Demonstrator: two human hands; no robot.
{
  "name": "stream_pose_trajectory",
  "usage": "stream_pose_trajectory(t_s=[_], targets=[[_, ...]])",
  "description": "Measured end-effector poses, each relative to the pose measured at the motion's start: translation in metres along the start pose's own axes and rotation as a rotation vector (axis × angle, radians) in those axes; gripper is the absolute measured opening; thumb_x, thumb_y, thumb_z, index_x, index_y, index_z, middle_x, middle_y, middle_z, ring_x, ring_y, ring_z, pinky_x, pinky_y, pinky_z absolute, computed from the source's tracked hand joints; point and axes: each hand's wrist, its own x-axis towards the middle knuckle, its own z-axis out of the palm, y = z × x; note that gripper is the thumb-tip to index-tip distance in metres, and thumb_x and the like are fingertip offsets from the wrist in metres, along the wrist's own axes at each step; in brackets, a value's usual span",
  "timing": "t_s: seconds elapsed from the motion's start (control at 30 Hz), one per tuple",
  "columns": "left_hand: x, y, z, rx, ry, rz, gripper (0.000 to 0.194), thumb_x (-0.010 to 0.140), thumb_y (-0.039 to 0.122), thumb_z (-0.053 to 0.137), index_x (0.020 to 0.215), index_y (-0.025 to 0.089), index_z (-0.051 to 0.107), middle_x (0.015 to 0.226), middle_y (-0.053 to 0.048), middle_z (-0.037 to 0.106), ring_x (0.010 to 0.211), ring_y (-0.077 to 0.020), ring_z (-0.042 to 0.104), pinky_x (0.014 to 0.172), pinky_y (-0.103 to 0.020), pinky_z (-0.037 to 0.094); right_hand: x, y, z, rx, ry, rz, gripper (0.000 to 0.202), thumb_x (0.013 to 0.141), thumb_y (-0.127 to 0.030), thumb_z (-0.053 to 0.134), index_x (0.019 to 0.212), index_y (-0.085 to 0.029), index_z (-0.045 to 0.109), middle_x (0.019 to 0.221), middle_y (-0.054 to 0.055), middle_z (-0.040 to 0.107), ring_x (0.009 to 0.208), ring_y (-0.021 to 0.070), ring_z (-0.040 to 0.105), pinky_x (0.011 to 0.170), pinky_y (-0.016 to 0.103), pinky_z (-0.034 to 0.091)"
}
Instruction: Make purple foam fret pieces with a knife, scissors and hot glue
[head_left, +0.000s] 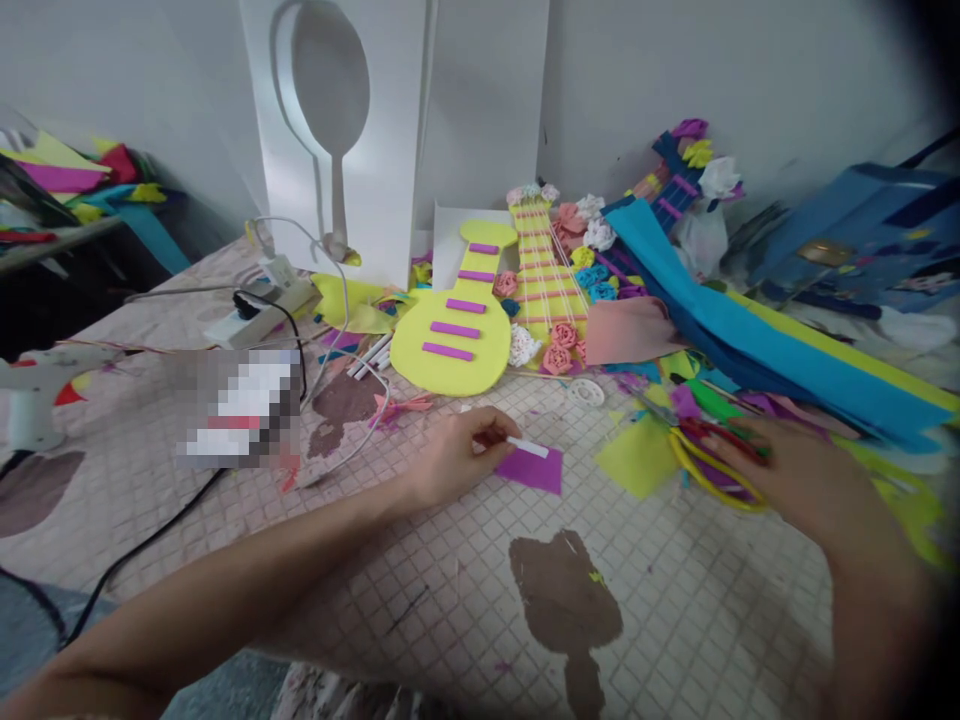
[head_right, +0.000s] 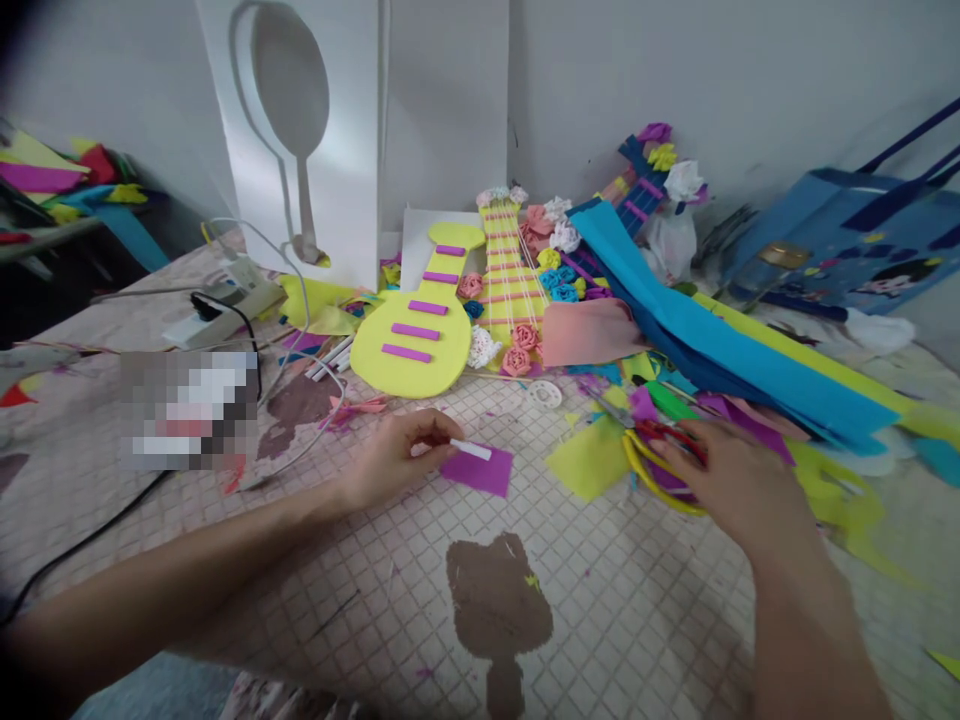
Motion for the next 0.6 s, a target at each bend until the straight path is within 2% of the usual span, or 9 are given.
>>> stream_pose_trajectory(t_s=[0.03, 0.07, 0.1, 0.13, 0.2, 0.3, 0.4, 0.6], targets=[[0.0, 0.0, 0.001, 0.032, 0.004, 0.013, 0.014, 0.077, 0.012, 0.056, 0.089, 0.013, 0.061, 0.081, -0.003, 0.065, 0.069, -0.0106, 0.059, 0.067, -0.023, 0.048, 0.0, -0.013, -0.004, -0.06, 0.067, 0.035, 0.035, 0.086, -0.047, 0.046, 0.101, -0.02, 0.061, 0.104, 0.019, 0.061, 0.106, 0.0418, 0.053, 0.072, 0.048, 0.044], [0.0, 0.001, 0.002, 0.069, 0.004, 0.032, 0.014, 0.077, 0.012, 0.055, 0.089, 0.014, 0.062, 0.082, -0.003, 0.065, 0.071, -0.0112, 0.059, 0.067, -0.023, 0.047, 0.0, -0.03, -0.007, -0.032, 0.116, 0.046, 0.033, 0.088, -0.043, 0.044, 0.108, -0.021, 0.058, 0.117, 0.019, 0.056, 0.112, 0.0378, 0.051, 0.08, 0.046, 0.044], [0.0, 0.001, 0.002, 0.107, 0.001, 0.059, 0.014, 0.078, 0.012, 0.055, 0.089, 0.014, 0.062, 0.084, -0.004, 0.065, 0.074, -0.0119, 0.059, 0.069, -0.024, 0.047, 0.0, -0.048, -0.008, 0.073, 0.158, 0.046, 0.03, 0.09, -0.039, 0.043, 0.11, -0.021, 0.057, 0.12, 0.016, 0.054, 0.109, 0.0323, 0.054, 0.082, 0.042, 0.046], [0.0, 0.001, 0.003, 0.142, -0.006, 0.093, 0.014, 0.078, 0.011, 0.055, 0.089, 0.015, 0.063, 0.086, -0.004, 0.065, 0.077, -0.0129, 0.058, 0.071, -0.024, 0.047, 0.0, -0.068, -0.007, 0.212, 0.16, 0.022, 0.026, 0.089, -0.035, 0.045, 0.108, -0.022, 0.057, 0.115, 0.013, 0.057, 0.094, 0.025, 0.061, 0.075, 0.036, 0.049], [0.0, 0.0, 0.004, 0.197, -0.022, 0.157, 0.014, 0.078, 0.011, 0.056, 0.089, 0.015, 0.064, 0.089, -0.006, 0.064, 0.082, -0.0144, 0.057, 0.074, -0.026, 0.046, -0.002, -0.105, -0.001, 0.453, -0.017, -0.112, 0.02, 0.089, -0.031, 0.047, 0.103, -0.022, 0.058, 0.104, 0.008, 0.06, 0.074, 0.0164, 0.062, 0.066, 0.03, 0.051], [-0.001, -0.001, 0.006, 0.247, -0.04, 0.206, 0.015, 0.078, 0.01, 0.055, 0.089, 0.015, 0.065, 0.088, -0.006, 0.062, 0.082, -0.0149, 0.056, 0.076, -0.027, 0.045, -0.005, -0.144, 0.015, 0.56, -0.179, -0.271, 0.014, 0.088, -0.027, 0.049, 0.098, -0.022, 0.057, 0.093, 0.005, 0.061, 0.068, 0.0136, 0.059, 0.062, 0.027, 0.049], [-0.002, -0.004, 0.009, 0.297, -0.061, 0.24, 0.016, 0.079, 0.009, 0.054, 0.089, 0.015, 0.064, 0.086, -0.006, 0.062, 0.083, -0.016, 0.055, 0.079, -0.03, 0.044, -0.008, -0.158, 0.027, 0.582, -0.188, -0.299, 0.009, 0.087, -0.022, 0.05, 0.093, -0.022, 0.057, 0.087, 0.003, 0.062, 0.076, 0.0155, 0.06, 0.068, 0.028, 0.049], [-0.002, -0.008, 0.011, 0.43, -0.089, 0.277, 0.01, 0.081, 0.014, 0.055, 0.086, 0.015, 0.064, 0.087, -0.007, 0.063, 0.087, -0.0186, 0.054, 0.082, -0.033, 0.042, -0.008, -0.158, 0.035, 0.557, -0.212, -0.331, 0.014, 0.086, -0.014, 0.046, 0.085, -0.022, 0.058, 0.085, 0.003, 0.06, 0.076, 0.0152, 0.058, 0.07, 0.028, 0.047]])
